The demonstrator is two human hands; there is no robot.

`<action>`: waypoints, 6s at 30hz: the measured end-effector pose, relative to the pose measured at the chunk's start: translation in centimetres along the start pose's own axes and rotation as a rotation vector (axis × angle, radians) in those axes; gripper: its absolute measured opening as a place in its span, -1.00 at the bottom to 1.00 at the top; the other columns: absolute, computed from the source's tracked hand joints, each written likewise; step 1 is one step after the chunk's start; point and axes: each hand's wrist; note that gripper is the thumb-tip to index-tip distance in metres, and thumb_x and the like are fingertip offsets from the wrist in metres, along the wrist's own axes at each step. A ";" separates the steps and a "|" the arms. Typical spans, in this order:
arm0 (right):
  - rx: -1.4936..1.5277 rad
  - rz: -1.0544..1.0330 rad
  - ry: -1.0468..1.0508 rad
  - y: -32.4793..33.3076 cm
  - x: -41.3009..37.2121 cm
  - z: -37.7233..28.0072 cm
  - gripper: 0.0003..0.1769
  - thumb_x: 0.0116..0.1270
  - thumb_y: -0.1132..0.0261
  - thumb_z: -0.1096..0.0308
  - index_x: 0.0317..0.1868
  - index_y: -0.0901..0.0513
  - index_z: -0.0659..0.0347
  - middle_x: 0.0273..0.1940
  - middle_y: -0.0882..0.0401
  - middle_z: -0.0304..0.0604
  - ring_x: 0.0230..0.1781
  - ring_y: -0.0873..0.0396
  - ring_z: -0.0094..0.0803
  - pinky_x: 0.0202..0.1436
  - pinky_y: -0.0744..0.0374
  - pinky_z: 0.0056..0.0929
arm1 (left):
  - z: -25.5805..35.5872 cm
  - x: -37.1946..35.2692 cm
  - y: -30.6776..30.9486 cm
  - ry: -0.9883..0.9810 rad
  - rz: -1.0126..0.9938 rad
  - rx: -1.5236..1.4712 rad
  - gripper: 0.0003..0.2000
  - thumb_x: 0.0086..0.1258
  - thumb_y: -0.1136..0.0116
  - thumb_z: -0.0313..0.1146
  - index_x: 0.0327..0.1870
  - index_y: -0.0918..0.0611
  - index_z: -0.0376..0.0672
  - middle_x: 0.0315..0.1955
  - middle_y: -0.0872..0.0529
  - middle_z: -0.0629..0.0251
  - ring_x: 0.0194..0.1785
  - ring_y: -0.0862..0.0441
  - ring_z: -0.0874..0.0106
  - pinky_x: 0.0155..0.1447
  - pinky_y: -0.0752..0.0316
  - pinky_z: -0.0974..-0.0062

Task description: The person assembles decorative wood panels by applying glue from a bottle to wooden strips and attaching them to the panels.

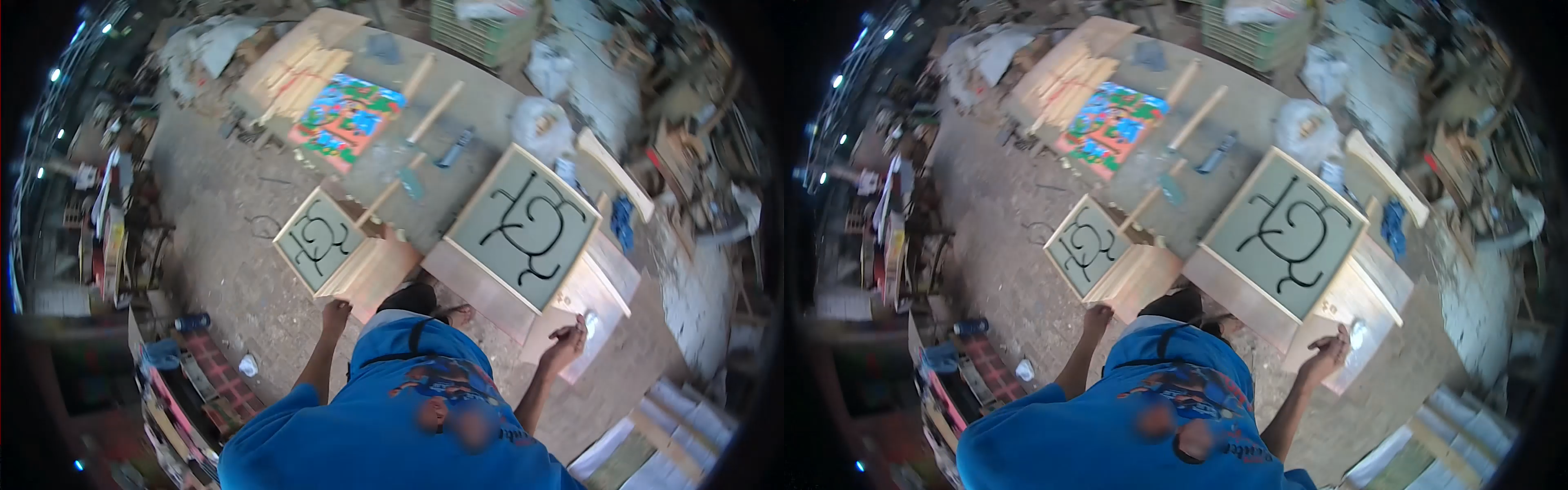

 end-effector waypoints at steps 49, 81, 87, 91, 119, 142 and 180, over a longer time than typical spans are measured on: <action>0.139 -0.315 0.114 -10.7 -6.8 -6.4 -0.74 0.52 -0.06 0.35 0.07 -0.52 0.32 -0.48 -0.46 -0.21 -0.50 -0.43 -0.53 -0.41 -0.49 -0.54 | 40.8 3.7 24.9 -0.797 -0.025 -0.586 -0.67 0.35 -0.14 -0.41 0.10 -0.61 -0.35 -0.28 -0.70 0.36 -0.26 -0.58 0.59 -0.12 -0.47 0.63; 0.315 -0.098 0.084 -0.9 -0.5 -13.7 -0.44 0.57 0.03 0.13 0.45 -0.22 0.23 0.22 -0.44 0.03 0.18 -0.47 -0.27 0.22 -0.43 -0.31 | 46.2 -6.6 7.7 -0.784 -0.836 -0.675 -0.57 0.38 -0.22 -0.31 0.22 -0.56 -0.31 -0.14 -0.73 0.36 -0.10 -0.64 0.58 0.02 -0.50 0.60; -0.575 -0.045 0.817 0.7 2.2 -21.8 -0.48 0.53 -0.05 0.17 0.38 -0.36 0.26 0.27 -0.46 0.04 0.24 -0.44 -0.21 0.34 -0.34 -0.28 | 48.6 -4.4 7.7 -1.031 -0.962 -0.307 -0.63 0.33 -0.23 -0.35 0.12 -0.63 -0.32 -0.21 -0.72 0.35 -0.14 -0.60 0.59 -0.02 -0.48 0.57; -0.418 -0.437 0.468 -1.4 2.6 -22.2 -0.57 0.45 -0.17 0.31 0.25 -0.50 0.34 -0.03 -0.63 -0.10 -0.01 -0.54 -0.41 0.13 -0.47 -0.41 | 52.0 -4.6 6.4 -1.065 -0.965 -0.271 -0.66 0.30 -0.25 -0.35 0.05 -0.67 -0.32 -0.22 -0.70 0.36 -0.14 -0.57 0.59 -0.02 -0.45 0.56; -0.115 0.078 -0.136 -4.4 0.4 -4.4 -0.57 0.33 -0.30 0.43 0.16 -0.38 0.21 -0.22 -0.57 -0.20 -0.27 -0.48 -0.53 -0.22 -0.47 -0.52 | 39.2 0.8 -5.4 -0.735 -0.577 -0.256 -0.60 0.39 -0.17 -0.19 0.12 -0.61 -0.28 -0.04 -0.72 0.07 -0.10 -0.68 0.28 0.03 -0.53 0.37; -0.702 0.054 0.072 -9.1 4.2 1.0 -0.52 0.30 -0.26 0.23 0.15 -0.49 0.34 0.11 -0.41 0.16 0.10 -0.46 -0.07 0.19 -0.43 -0.17 | 36.8 6.5 -14.3 -0.747 -0.170 0.042 -0.66 0.22 -0.11 -0.41 0.02 -0.64 -0.32 -0.16 -0.57 -0.09 -0.04 -0.55 -0.01 0.07 -0.46 0.14; -0.789 0.094 0.062 -9.3 5.8 2.4 -0.44 0.30 -0.26 0.10 0.17 -0.50 0.34 0.13 -0.40 0.21 0.16 -0.41 -0.03 0.28 -0.35 -0.14 | 37.7 5.8 -14.7 -0.724 -0.240 0.046 -0.40 0.20 -0.13 -0.40 0.34 -0.40 -0.22 -0.05 -0.55 -0.02 0.08 -0.51 0.05 0.19 -0.42 0.18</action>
Point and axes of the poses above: each hand's wrist, its own x-axis towards the middle knuckle, its own y-axis out of the back of the hand, z = x × y
